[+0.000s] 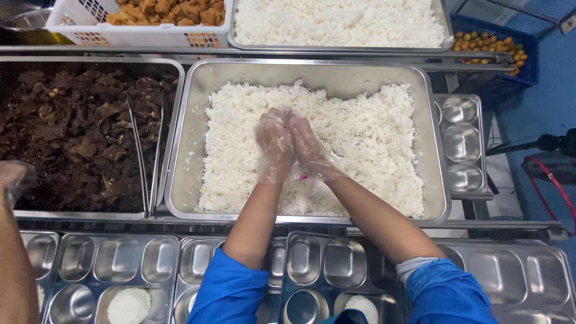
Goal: The person scoops white rice from a large metal tray using a pink plastic scoop and places it into the compartments of stainless steel divided trays. The person repeatedly fills the scoop, transfers the rice, and arranges the filled trays in a stack.
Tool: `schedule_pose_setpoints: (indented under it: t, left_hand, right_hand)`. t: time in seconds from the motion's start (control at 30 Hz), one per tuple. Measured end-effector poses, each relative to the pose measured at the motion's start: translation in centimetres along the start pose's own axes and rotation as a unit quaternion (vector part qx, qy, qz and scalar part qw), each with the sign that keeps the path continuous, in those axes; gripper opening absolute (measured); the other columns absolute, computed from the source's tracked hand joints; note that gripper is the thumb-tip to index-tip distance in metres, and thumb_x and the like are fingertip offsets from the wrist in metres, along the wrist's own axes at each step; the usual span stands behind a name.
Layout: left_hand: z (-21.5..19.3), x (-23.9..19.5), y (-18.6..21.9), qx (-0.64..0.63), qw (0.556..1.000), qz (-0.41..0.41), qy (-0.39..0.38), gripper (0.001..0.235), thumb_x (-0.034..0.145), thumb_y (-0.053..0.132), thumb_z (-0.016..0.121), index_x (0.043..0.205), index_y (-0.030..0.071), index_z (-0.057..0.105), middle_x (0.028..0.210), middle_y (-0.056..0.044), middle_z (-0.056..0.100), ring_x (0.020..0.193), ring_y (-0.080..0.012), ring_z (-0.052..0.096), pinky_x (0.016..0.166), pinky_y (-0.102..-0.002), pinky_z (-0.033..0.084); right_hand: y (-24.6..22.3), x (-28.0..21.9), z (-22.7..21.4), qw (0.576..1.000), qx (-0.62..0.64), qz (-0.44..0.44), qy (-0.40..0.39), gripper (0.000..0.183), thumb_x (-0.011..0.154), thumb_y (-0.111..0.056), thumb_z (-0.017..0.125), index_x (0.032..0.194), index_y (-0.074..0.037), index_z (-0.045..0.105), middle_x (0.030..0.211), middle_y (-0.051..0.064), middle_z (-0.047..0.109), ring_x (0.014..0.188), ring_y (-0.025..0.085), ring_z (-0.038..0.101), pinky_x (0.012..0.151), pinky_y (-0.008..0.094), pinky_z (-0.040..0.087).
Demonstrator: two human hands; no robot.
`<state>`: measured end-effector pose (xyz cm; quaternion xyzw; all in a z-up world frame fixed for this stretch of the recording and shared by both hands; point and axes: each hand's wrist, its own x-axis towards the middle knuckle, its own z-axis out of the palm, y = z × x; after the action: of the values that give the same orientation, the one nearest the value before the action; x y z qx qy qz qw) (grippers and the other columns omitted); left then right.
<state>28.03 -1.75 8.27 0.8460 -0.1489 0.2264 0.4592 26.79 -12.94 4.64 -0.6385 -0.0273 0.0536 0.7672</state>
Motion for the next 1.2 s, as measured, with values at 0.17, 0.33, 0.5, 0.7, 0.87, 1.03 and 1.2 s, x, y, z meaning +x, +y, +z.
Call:
schedule_pose_setpoints:
  t: [0.17,0.33,0.5,0.7,0.87,1.03,1.2]
  left_hand:
    - [1.5,1.2,-1.1,-0.421,0.857,-0.295,-0.027,0.05,0.106,0.06,0.035,0.13,0.025,0.062,0.12,0.008,0.058,0.112,-0.0171,0.054,0.096,-0.038,0.048]
    - [1.1,1.0,-1.2,-0.408,0.882,-0.205,-0.117,0.057,0.104,0.058,0.052,0.132,0.011,0.066,0.133,-0.01,0.063,0.127,-0.0272,0.057,0.112,-0.047,0.045]
    - [1.6,1.0,-1.8,-0.367,0.903,-0.165,-0.149,0.061,0.105,0.058,0.043,0.139,0.012,0.063,0.146,-0.008,0.061,0.139,-0.0231,0.052,0.119,-0.043,0.035]
    - [0.2,0.7,-0.7,-0.448,0.844,-0.236,-0.176,0.045,0.109,0.042,0.045,0.142,0.013,0.056,0.136,-0.009,0.061,0.124,-0.0217,0.055,0.104,-0.044,0.048]
    - [-0.3,0.5,1.1,-0.206,0.973,-0.092,-0.048,0.041,0.115,0.04,0.04,0.134,0.012,0.062,0.133,-0.009,0.067,0.127,-0.0211,0.063,0.112,-0.038,0.05]
    - [1.0,0.4,3.9,-0.002,0.998,0.012,0.057,0.025,0.094,0.035,0.065,0.093,0.012,0.075,0.115,-0.015,0.07,0.097,-0.0266,0.068,0.086,-0.043,0.057]
    - [-0.4,0.8,1.8,0.155,0.987,0.007,-0.043,0.027,0.1,0.029,0.053,0.093,0.012,0.073,0.092,-0.016,0.067,0.09,-0.0348,0.065,0.078,-0.05,0.053]
  right_hand:
    - [1.9,2.2,-2.1,0.993,0.001,0.052,0.107,0.074,0.085,-0.045,0.08,0.141,-0.008,0.049,0.13,0.015,0.06,0.124,0.033,0.056,0.1,0.05,0.054]
    - [1.2,2.3,-2.3,0.988,0.067,0.117,0.079,0.083,0.085,-0.054,0.074,0.152,-0.021,0.04,0.151,0.01,0.04,0.143,0.032,0.033,0.108,0.061,0.039]
    - [0.0,1.2,-2.6,0.985,0.058,0.146,0.068,0.091,0.077,-0.065,0.073,0.153,-0.026,0.041,0.163,0.01,0.033,0.153,0.033,0.021,0.114,0.071,0.026]
    - [-0.7,1.5,-4.2,0.938,0.282,0.2,-0.004,0.093,0.089,-0.075,0.063,0.148,-0.004,0.053,0.154,0.028,0.042,0.137,0.045,0.035,0.106,0.067,0.033]
    - [1.0,2.3,-3.2,0.994,0.016,0.059,0.089,0.069,0.093,-0.055,0.062,0.147,-0.014,0.051,0.158,0.013,0.046,0.142,0.022,0.042,0.117,0.045,0.035]
    - [2.1,2.4,-2.3,0.983,0.18,0.02,0.011,0.069,0.108,-0.058,0.055,0.136,0.004,0.042,0.145,0.024,0.048,0.135,0.036,0.054,0.12,0.055,0.048]
    - [3.2,1.8,-1.4,0.989,0.066,0.086,0.096,0.082,0.099,-0.069,0.042,0.152,-0.006,0.048,0.147,0.014,0.057,0.135,0.023,0.051,0.112,0.038,0.042]
